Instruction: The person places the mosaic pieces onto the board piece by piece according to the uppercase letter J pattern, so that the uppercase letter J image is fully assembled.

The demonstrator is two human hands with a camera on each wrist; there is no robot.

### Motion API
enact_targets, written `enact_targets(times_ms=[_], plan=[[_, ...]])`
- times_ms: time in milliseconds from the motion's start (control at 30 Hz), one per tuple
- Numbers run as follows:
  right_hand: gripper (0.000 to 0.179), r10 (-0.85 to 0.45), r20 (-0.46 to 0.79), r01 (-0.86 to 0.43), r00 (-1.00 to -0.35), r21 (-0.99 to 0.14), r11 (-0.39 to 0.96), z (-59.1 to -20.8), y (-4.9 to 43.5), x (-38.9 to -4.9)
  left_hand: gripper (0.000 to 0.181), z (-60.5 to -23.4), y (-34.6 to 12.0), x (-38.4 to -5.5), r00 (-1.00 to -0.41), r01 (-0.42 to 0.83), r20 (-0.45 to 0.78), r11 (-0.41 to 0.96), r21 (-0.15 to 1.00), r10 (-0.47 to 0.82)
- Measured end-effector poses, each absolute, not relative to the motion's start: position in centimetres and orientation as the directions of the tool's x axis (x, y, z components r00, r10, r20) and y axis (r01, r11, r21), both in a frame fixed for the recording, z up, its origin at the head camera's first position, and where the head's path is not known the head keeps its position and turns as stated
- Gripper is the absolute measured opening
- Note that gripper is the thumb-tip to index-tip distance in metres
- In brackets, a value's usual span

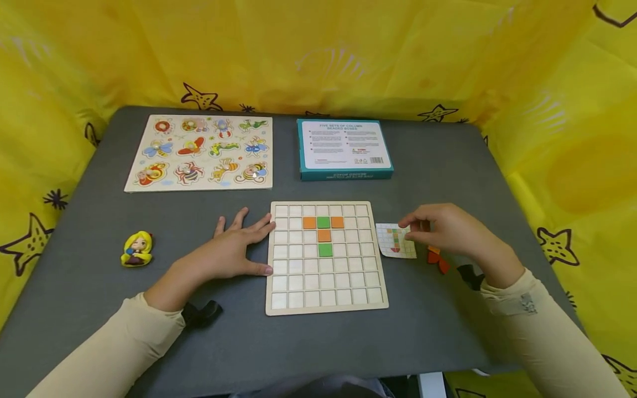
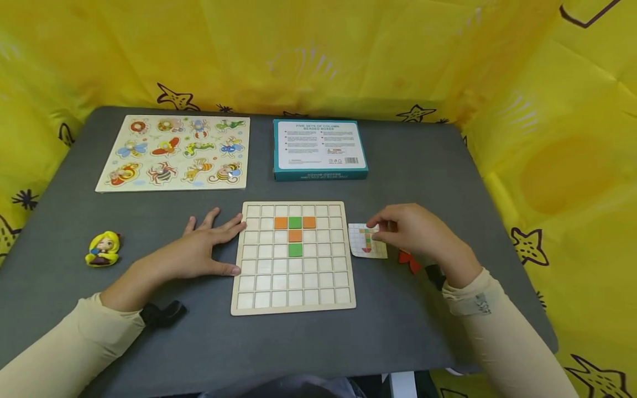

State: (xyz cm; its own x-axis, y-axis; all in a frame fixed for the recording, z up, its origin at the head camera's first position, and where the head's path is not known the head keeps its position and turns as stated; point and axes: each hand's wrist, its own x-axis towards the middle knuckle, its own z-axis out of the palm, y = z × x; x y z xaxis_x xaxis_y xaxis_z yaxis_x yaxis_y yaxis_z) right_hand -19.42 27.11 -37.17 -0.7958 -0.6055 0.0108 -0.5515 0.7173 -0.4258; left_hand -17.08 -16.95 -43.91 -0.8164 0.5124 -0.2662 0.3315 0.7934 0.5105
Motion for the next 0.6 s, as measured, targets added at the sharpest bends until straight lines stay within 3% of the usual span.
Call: enact_targets(times_ms=[267, 600], plan=[[0.031, -0.401, -0.173, -0.309, -0.9, -0.395, 0.865, -38.2, 32.8, -18.3, 0.101, -43.5, -16.7, -17.4, -0.819, 0.32, -0.273, 0.797, 0.513, 0.505], [0.043, -0.243, -0.259, -0.132, -0.935, -0.381, 0.915, -40.2, 35.1, -17.3, 0.102, -43.8, -16.6, -17.2, -0.816, 0.313, -0.28, 0.795, 0.52, 0.505]])
